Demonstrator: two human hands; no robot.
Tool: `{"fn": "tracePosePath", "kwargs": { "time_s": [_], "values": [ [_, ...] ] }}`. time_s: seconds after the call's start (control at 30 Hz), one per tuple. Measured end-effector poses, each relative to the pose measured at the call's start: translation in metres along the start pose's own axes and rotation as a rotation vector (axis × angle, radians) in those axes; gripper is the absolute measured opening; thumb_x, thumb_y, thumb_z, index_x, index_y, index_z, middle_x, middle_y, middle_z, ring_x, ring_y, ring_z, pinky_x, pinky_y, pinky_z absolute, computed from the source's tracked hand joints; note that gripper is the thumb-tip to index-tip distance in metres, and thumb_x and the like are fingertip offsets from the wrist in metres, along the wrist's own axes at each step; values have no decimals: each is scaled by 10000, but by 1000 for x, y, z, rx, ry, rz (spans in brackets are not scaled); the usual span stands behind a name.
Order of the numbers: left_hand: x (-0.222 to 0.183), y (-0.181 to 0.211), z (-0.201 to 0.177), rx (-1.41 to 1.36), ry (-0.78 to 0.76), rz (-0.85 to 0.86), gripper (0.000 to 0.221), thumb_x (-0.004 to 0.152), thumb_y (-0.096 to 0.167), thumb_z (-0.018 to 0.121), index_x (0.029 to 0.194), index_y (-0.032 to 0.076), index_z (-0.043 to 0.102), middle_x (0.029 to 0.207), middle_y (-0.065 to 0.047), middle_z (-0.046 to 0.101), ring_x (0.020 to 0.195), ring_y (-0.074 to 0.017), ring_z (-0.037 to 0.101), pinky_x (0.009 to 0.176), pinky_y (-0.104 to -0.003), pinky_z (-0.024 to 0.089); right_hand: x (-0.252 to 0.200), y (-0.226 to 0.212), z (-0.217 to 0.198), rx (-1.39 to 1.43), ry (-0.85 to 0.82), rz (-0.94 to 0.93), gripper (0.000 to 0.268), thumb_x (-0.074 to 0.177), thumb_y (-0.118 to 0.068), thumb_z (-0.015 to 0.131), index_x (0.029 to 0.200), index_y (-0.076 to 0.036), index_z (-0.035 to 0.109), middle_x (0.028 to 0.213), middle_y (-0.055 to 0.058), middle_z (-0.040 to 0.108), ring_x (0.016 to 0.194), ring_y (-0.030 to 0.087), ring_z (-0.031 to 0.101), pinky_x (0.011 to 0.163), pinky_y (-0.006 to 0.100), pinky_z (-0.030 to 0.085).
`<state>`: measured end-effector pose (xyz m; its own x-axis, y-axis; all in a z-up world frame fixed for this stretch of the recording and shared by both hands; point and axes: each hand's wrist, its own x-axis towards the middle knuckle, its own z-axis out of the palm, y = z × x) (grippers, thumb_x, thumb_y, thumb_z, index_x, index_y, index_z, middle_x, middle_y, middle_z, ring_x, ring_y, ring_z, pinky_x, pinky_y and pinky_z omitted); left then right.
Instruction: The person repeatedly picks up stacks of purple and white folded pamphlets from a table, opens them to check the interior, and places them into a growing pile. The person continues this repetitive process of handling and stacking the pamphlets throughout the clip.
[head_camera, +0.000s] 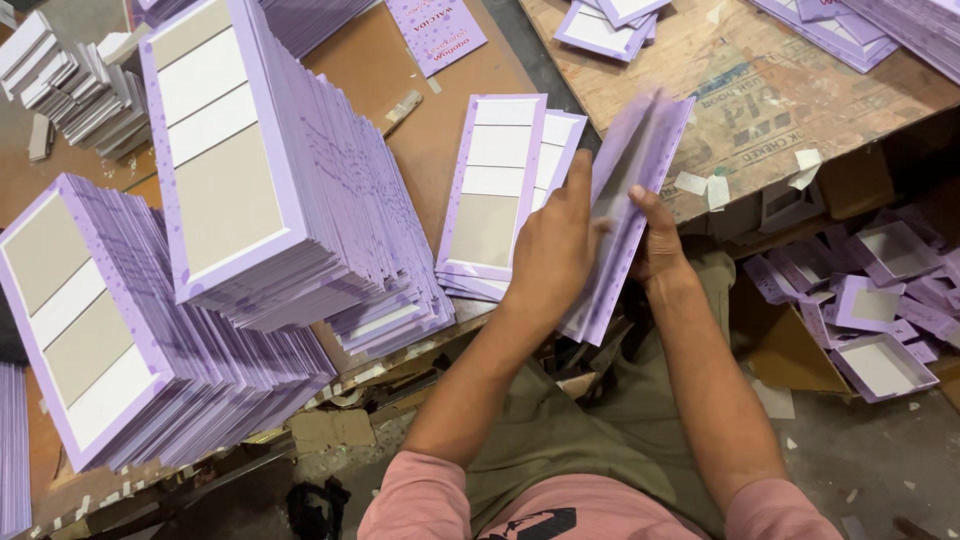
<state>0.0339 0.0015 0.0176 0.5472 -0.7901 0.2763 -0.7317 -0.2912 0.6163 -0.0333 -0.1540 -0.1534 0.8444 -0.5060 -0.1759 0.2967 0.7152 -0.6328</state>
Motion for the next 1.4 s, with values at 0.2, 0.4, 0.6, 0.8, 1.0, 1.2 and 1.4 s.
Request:
{"fn": "tracePosePath", "kwargs": {
  "time_s": [0.2,0.4,0.6,0.8,1.0,1.2,1.4],
  "values": [
    [2,-12,4,129,-6,-52,737,856,-48,631,1534,-9,344,899,-277,693,793,-477,692,688,-553,532,-4,-4,8,-40,58,58,772,741,-369,734,1375,11,510,1151,167,665,974,274,707,888,416,598],
    [15,-45,-28,229,220,-81,632,856,46,713,1419,6,427,918,-236,724,819,-446,704,690,-543,524,-21,-19,36,-82,-35,23,852,742,-431,730,1385,82,508,1185,241,675,1053,361,704,926,464,591],
    [14,-57,-46,-88,390,-159,540,923,18,678,1417,47,461,1045,-216,745,934,-355,757,770,-441,563,-23,-19,40,-67,-86,1,885,764,-449,738,1408,104,485,1219,259,656,1083,373,686,964,469,582],
    [22,-75,-44,-393,570,-55,412,1009,0,600,1402,45,488,1193,-219,715,1107,-335,726,945,-404,556,-21,-15,33,-43,-80,-6,872,780,-433,722,1435,81,463,1258,254,631,1118,377,681,968,480,572],
    [52,-113,-36,149,335,-507,444,993,70,568,1430,150,560,1209,-173,728,1115,-399,696,910,-510,523,-22,-16,37,-37,-118,-50,868,828,-434,726,1449,111,461,1261,285,631,1138,414,655,970,493,566],
    [53,-130,8,453,393,-382,621,895,175,704,1457,89,451,1268,-247,602,1141,-425,614,921,-561,480,-20,-13,35,-93,-91,-68,885,770,-468,722,1420,64,443,1207,269,642,1069,416,676,935,504,591],
    [4,-72,43,-261,103,11,1137,725,391,871,1579,29,214,1429,-258,495,1245,-404,550,1066,-495,466,-12,-8,20,-26,-53,-60,920,775,-487,794,1460,18,443,1278,208,595,1161,338,637,990,465,575]
  ]
}}
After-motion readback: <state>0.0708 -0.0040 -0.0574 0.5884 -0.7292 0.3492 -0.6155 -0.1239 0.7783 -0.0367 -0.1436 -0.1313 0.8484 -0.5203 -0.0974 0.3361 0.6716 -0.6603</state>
